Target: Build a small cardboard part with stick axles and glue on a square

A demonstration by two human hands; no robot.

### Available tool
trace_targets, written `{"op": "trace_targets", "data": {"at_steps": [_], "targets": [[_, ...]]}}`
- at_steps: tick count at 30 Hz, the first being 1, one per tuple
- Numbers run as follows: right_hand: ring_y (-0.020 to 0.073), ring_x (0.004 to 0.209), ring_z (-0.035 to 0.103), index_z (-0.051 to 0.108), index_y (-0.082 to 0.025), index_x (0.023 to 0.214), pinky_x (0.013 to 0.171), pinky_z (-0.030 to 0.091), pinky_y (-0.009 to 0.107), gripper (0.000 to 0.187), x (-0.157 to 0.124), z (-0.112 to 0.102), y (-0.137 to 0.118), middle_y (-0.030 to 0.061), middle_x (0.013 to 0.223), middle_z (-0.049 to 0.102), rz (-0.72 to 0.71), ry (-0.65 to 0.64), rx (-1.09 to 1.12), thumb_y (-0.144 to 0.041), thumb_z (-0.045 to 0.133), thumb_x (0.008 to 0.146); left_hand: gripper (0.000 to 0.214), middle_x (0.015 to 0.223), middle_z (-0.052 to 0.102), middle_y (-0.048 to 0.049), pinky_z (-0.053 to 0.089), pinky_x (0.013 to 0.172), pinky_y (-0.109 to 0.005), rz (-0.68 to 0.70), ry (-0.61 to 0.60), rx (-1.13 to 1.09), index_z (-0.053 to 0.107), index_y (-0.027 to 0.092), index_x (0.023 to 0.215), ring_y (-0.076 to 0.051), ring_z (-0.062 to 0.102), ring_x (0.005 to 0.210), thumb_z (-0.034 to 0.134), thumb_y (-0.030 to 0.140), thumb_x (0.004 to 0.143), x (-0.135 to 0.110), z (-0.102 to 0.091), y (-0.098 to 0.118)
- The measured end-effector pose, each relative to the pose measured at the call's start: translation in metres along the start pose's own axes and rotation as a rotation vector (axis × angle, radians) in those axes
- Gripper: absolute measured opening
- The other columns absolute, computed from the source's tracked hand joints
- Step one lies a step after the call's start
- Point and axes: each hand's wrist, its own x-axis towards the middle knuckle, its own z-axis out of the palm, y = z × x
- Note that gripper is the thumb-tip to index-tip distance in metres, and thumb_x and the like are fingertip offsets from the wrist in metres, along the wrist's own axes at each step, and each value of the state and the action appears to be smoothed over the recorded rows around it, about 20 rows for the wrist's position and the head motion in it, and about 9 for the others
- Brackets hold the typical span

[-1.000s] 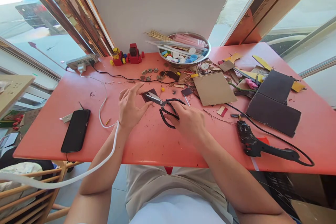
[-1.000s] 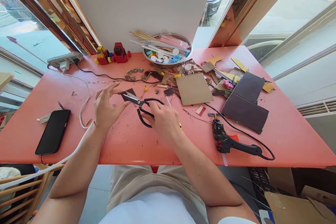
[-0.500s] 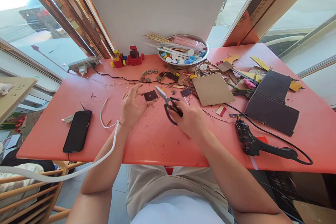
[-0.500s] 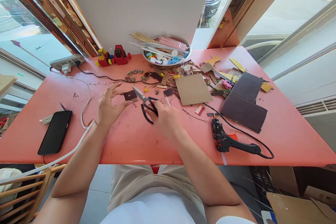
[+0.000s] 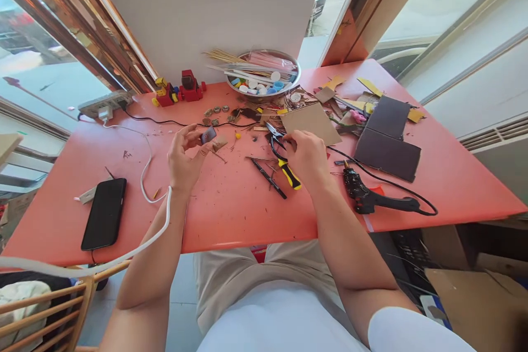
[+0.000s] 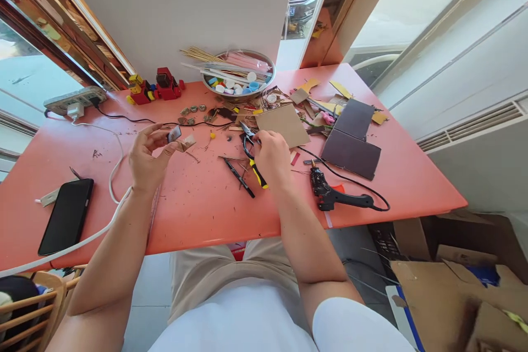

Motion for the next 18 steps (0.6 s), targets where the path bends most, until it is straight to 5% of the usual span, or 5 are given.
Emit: {"op": "trace_targets", "data": {"at_steps": [5, 8, 14, 18], "targets": [[0.0187, 0.086, 0.071, 0.071, -0.027, 0.097, 0.077, 0.059, 0.032, 0.023, 0.005, -0.006, 0.005, 0.0024, 0.092, 0.076, 0.015, -0.11, 0.995, -0.039, 0.078, 0.078, 0.057, 0.094, 0.083, -0.0047, 0.066, 0.083, -0.036, -0.002, 0.01, -0.071, 0.069, 0.022, 0.111, -0.021, 0.08, 0.086, 0.09, 0.055, 0.069, 0.002, 0.002, -0.001], [0.0134, 0.074, 0.064, 0.07, -0.028, 0.093, 0.067, 0.057, 0.026, 0.036, 0.009, -0.01, 0.001, -0.0016, 0.083, 0.071, 0.071, -0.187, 1.262, -0.035, 0.089, 0.062, 0.055, 0.094, 0.082, -0.0053, 0.066, 0.082, -0.035, -0.013, 0.023, -0.096, 0.069, 0.022, 0.109, -0.021, 0.08, 0.087, 0.09, 0.053, 0.068, 0.003, 0.004, -0.002], [0.0085, 0.069, 0.056, 0.065, -0.026, 0.079, 0.06, 0.051, 0.018, 0.039, -0.015, -0.008, -0.022, -0.0059, 0.076, 0.064, 0.007, -0.141, 1.279, -0.018, 0.09, 0.05, 0.055, 0.094, 0.08, -0.0059, 0.066, 0.081, -0.033, -0.045, 0.02, -0.143, 0.068, 0.022, 0.107, -0.021, 0.08, 0.087, 0.09, 0.055, 0.069, 0.006, 0.002, -0.003], [0.0105, 0.061, 0.056, 0.063, -0.024, 0.075, 0.056, 0.051, 0.024, 0.027, -0.066, -0.004, -0.025, -0.0018, 0.075, 0.068, -0.063, -0.304, 0.985, -0.035, 0.086, 0.069, 0.053, 0.096, 0.079, -0.0045, 0.066, 0.087, -0.033, -0.056, 0.0, -0.131, 0.067, 0.024, 0.109, -0.021, 0.08, 0.091, 0.091, 0.051, 0.07, 0.008, -0.001, -0.004]]}}
